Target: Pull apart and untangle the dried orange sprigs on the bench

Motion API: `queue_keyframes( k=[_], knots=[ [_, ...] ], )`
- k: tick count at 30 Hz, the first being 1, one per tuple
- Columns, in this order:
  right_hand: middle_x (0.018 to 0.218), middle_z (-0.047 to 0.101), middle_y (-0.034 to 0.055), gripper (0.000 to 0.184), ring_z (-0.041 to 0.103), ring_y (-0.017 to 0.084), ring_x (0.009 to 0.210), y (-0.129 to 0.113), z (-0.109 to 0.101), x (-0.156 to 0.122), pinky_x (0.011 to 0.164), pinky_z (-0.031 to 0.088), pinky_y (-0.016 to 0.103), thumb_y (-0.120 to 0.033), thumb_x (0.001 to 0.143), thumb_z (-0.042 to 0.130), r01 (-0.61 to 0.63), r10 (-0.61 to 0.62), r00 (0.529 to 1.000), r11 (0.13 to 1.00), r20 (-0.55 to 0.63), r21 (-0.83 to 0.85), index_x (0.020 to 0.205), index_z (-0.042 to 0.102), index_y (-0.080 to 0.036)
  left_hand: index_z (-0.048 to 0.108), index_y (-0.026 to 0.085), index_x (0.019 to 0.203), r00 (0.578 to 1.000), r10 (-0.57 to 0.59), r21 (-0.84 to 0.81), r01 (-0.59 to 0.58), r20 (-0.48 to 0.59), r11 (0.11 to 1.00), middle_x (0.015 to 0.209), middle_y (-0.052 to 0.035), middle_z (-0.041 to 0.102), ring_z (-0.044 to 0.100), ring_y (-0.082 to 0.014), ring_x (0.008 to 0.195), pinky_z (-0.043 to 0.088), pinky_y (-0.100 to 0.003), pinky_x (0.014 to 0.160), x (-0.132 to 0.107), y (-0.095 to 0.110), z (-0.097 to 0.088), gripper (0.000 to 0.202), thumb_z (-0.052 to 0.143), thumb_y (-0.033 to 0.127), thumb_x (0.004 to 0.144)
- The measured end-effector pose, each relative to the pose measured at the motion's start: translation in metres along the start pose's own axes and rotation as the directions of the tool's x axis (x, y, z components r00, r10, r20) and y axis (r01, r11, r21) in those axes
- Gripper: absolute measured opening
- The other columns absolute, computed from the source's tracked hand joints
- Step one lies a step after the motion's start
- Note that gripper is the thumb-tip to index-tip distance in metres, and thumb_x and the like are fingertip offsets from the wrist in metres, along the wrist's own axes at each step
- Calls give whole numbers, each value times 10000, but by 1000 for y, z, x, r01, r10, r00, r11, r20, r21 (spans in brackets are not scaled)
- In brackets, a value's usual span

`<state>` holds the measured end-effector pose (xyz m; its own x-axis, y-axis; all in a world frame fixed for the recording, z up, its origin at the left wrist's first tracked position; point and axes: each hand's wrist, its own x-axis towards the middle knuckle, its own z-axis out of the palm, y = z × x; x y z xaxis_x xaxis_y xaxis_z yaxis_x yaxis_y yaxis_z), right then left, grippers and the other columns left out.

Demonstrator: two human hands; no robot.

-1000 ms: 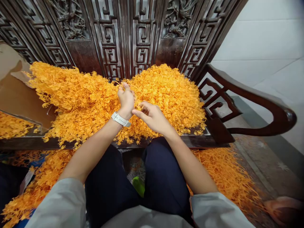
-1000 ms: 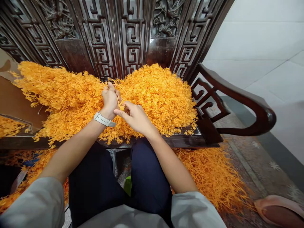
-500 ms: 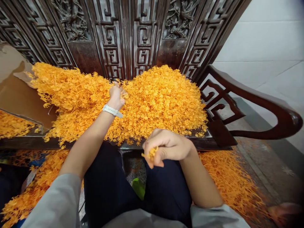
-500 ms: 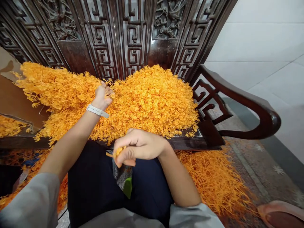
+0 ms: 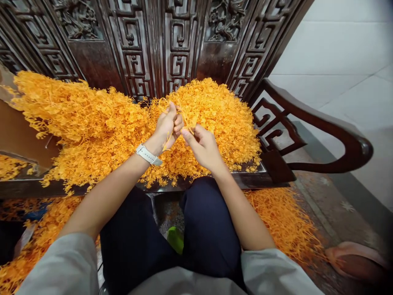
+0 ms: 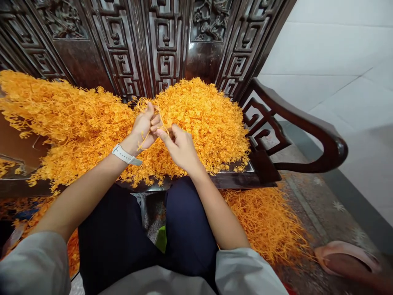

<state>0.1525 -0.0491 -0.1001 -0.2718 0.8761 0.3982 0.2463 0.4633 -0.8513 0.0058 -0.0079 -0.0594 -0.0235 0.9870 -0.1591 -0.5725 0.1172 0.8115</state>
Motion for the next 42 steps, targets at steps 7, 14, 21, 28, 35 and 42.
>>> queue_keyframes(
  k=[7, 14, 21, 28, 35, 42],
  knots=[
    [621, 481, -53, 390, 402, 77, 555, -34, 0, -19, 610, 321, 276, -323, 1081, 628, 364, -387, 851, 922, 355, 132, 719, 569, -190, 510, 238, 870, 991, 107, 10, -106, -82, 994, 457, 122, 318, 227, -53, 326, 172, -195, 378, -6, -3, 4, 316, 603, 432, 1102],
    [798, 713, -7, 245, 535, 79, 574, -52, -3, -37, 544, 443, 247, -467, 936, 827, 99, -358, 917, 627, 173, 773, 1006, 776, -237, 449, 233, 802, 980, 180, 26, -178, -80, 984, 454, 124, 285, 169, -37, 335, 127, -192, 373, 12, 35, -29, 402, 678, 437, 1063],
    [750, 634, -23, 517, 470, 74, 526, -8, -7, 4, 478, 351, 243, -707, 886, 769, -341, 392, 917, 668, 76, 662, 1034, 704, -216, 610, 244, 943, 981, 148, 217, -173, 128, 961, 436, 128, 314, 188, -53, 315, 151, -208, 372, -15, 21, -13, 324, 633, 544, 1064],
    [630, 431, -46, 540, 389, 106, 594, -19, -2, -12, 587, 336, 291, -634, 1027, 634, 4, -43, 991, 956, 126, 294, 709, 495, -219, 555, 203, 758, 985, 116, 269, -146, 124, 952, 469, 110, 286, 202, -26, 347, 171, -169, 393, -18, 10, -6, 334, 668, 299, 1057],
    [628, 443, -61, 521, 380, 87, 567, -32, -20, -21, 582, 343, 263, -570, 1057, 620, 13, -66, 956, 983, 286, 184, 705, 491, -208, 544, 196, 702, 977, 199, 278, -213, 78, 937, 534, 75, 315, 203, -40, 411, 138, -192, 409, -22, 5, -3, 304, 674, 187, 977],
    [934, 829, 110, 340, 773, 129, 802, -45, -21, -32, 718, 549, 206, -433, 1078, 637, -140, -566, 20, 815, 824, 563, 974, 786, -146, 423, 232, 802, 818, 499, 330, -405, -285, 852, 563, 67, 211, 131, -107, 511, 114, -303, 498, 9, 82, -45, 353, 428, 224, 1154]
  ],
)
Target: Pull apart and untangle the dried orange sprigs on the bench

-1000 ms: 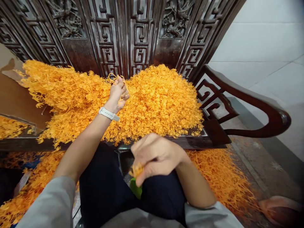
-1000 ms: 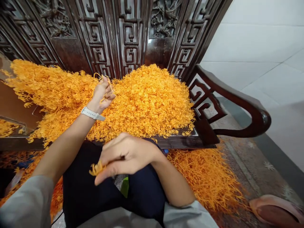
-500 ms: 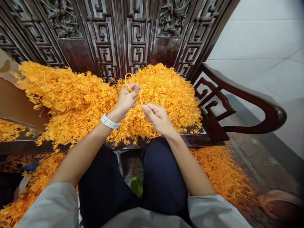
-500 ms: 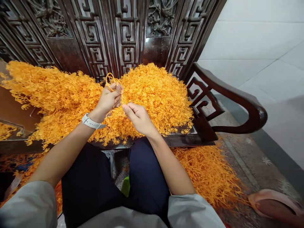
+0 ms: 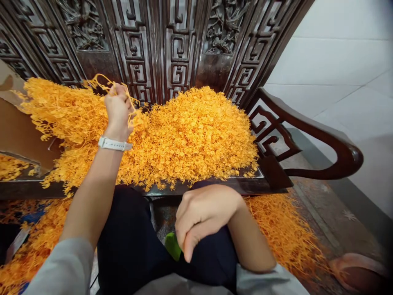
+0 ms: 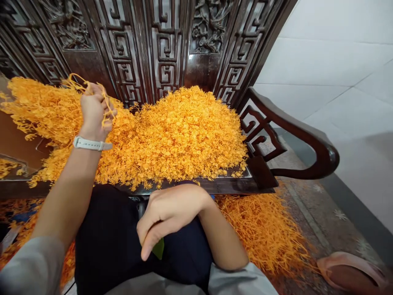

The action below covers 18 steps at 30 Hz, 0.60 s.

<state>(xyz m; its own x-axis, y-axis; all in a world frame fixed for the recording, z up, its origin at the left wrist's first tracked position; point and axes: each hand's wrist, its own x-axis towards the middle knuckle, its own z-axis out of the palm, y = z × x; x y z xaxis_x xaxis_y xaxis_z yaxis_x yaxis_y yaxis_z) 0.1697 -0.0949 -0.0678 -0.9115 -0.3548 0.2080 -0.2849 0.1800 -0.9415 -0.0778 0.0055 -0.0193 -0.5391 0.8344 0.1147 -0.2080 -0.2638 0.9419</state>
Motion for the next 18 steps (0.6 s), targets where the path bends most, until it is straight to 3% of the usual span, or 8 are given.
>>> queue_keyframes(
  k=[2, 3, 6, 8, 10, 13, 16, 18],
  knots=[
    [831, 793, 81, 453, 716, 132, 695, 5, -12, -9, 653, 540, 230, -619, 997, 689, 82, -74, 951, 997, -301, 13, 949, 786, -180, 489, 235, 809, 987, 81, 71, -92, 141, 993, 525, 69, 234, 137, -111, 496, 123, -320, 495, 7, 3, -11, 333, 458, 217, 1140],
    [800, 768, 69, 551, 677, 137, 659, 9, -20, -17, 620, 531, 249, -735, 962, 653, 102, -81, 833, 995, -548, 8, 958, 782, -200, 523, 233, 792, 969, 108, 118, -136, 222, 984, 511, 66, 286, 178, -108, 485, 141, -322, 492, 4, 2, -13, 330, 504, 230, 1121],
    [955, 755, 96, 730, 625, 161, 716, 26, -43, -37, 633, 536, 302, -866, 966, 432, 81, 67, 146, 994, -987, 79, 1125, 735, -222, 579, 211, 687, 891, 121, 272, -260, 438, 927, 554, 29, 476, 378, -105, 534, 220, -297, 530, -19, -5, -11, 334, 733, 252, 980],
    [1065, 732, 109, 641, 601, 157, 747, 36, -48, -42, 655, 533, 312, -769, 980, 507, 109, 186, -80, 978, -979, 176, 1253, 679, -215, 573, 199, 620, 804, 103, 373, -380, 586, 847, 580, 13, 506, 422, -119, 579, 244, -288, 581, -37, -11, -6, 356, 814, 223, 882],
    [1038, 695, 75, 589, 549, 136, 705, 41, -45, -40, 622, 498, 297, -681, 935, 659, 94, 190, -125, 979, -974, 179, 1304, 661, -222, 557, 198, 586, 678, 88, 445, -569, 730, 691, 572, 9, 482, 388, -132, 571, 233, -300, 610, -53, -17, 0, 369, 785, 202, 876],
    [1001, 656, 33, 589, 543, 132, 728, 41, -35, -31, 646, 503, 298, -629, 851, 808, -117, 40, -85, 992, -996, 50, 1293, 701, -256, 595, 207, 653, 498, 21, 448, -797, 867, 406, 636, -22, 527, 419, -172, 595, 263, -319, 638, -76, -29, 8, 256, 688, 130, 879],
    [1015, 664, 34, 437, 590, 150, 820, 38, -29, -29, 735, 546, 316, -580, 856, 837, -285, -91, -107, 957, -990, -57, 1136, 757, -255, 702, 188, 852, 437, -43, 432, -860, 898, 272, 804, -99, 652, 603, -266, 797, 407, -352, 751, -97, -37, 14, 127, 635, 81, 869],
    [1008, 669, 39, 350, 604, 160, 839, 37, -26, -32, 747, 553, 326, -563, 897, 798, -274, -136, -184, 958, -974, -82, 1047, 740, -252, 745, 165, 1090, 406, -68, 406, -856, 911, 321, 968, -152, 726, 668, -337, 993, 475, -411, 903, -105, -36, 13, 204, 686, 145, 896]
  ],
)
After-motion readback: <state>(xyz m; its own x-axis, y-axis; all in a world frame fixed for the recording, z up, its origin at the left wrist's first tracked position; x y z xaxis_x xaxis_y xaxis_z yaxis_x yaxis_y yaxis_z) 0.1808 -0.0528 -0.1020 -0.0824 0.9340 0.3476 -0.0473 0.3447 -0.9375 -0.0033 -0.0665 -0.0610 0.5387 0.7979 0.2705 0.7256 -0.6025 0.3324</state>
